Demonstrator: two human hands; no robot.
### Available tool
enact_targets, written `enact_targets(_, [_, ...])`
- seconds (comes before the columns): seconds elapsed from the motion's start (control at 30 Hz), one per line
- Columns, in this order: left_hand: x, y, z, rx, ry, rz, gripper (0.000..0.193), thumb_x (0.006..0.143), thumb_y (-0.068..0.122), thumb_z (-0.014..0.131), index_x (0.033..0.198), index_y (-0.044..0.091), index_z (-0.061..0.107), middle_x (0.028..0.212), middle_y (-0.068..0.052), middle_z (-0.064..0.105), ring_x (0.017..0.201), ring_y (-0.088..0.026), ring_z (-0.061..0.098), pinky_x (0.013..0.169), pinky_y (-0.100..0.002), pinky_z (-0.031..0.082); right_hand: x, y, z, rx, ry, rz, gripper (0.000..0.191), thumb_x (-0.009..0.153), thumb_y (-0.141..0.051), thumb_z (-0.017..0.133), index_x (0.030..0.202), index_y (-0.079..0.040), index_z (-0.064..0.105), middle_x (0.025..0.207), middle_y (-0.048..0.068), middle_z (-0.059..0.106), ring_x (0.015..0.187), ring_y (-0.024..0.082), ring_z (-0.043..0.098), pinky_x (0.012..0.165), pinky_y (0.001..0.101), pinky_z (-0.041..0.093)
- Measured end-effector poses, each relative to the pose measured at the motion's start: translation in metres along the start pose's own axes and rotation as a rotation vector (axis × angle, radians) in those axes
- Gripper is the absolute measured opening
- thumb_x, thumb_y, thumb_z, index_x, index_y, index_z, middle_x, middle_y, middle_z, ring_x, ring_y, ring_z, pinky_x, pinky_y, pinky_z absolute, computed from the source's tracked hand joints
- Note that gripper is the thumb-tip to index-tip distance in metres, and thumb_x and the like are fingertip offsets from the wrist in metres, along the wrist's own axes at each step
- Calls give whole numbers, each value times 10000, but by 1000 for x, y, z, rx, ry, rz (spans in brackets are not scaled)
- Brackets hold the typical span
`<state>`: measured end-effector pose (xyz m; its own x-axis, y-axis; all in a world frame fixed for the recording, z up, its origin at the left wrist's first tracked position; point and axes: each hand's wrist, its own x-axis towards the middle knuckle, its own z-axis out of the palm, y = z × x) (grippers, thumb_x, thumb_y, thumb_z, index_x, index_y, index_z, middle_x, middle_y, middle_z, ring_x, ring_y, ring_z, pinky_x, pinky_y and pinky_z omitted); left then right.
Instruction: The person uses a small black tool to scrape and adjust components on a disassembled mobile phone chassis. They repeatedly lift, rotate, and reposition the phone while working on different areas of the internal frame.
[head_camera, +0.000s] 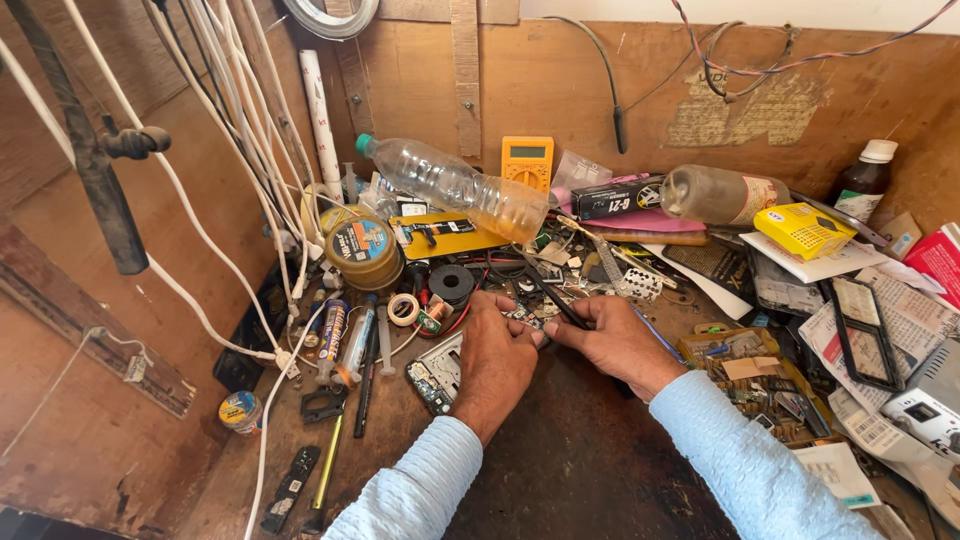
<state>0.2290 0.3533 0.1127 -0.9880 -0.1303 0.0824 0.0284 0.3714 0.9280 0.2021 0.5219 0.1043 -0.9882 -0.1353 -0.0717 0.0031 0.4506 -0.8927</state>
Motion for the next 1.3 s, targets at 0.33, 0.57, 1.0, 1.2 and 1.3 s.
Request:
enact_targets(0.33, [-10,5,-1,101,-32,67,399,846,-32,705,1175,22,485,842,-114,745,855,-243,753,813,-387,564,5,-7,0,-240,5,37,315,877,-294,724,934,10,787,673,92,700,610,146,582,590,361,489])
enact_targets(0.57, [-8,16,-1,176,-17,-4,440,870,-26,682,1244,-2,451,850,-145,738,878,-268,754,857,-392,575,9,-11,1,-306,-2,39,339,867,-282,729,928,49,772,685,139,713,624,176,618,625,383,523])
enact_targets(1.0, [-27,1,-27,258,-132,423,212,905,-92,542,1089,0,490,896,-252,683,896,-435,684,770,-514,527,11,-4,5,-397,79,-48,368,848,-326,746,931,32,761,802,224,754,723,282,730,739,435,562])
enact_targets(1.2, [-38,0,-40,381,-249,619,366,798,-156,520,1125,8,490,938,-261,634,958,-455,636,848,-517,494,15,3,8,-455,115,-111,347,844,-327,743,871,19,756,756,232,725,683,321,708,704,473,543])
enact_targets(1.3, [-39,-3,-44,427,-294,701,364,789,-165,508,1115,-6,486,937,-236,608,972,-426,618,879,-494,486,16,4,8,-463,107,-112,351,855,-325,737,849,25,749,729,235,715,658,330,697,692,480,536])
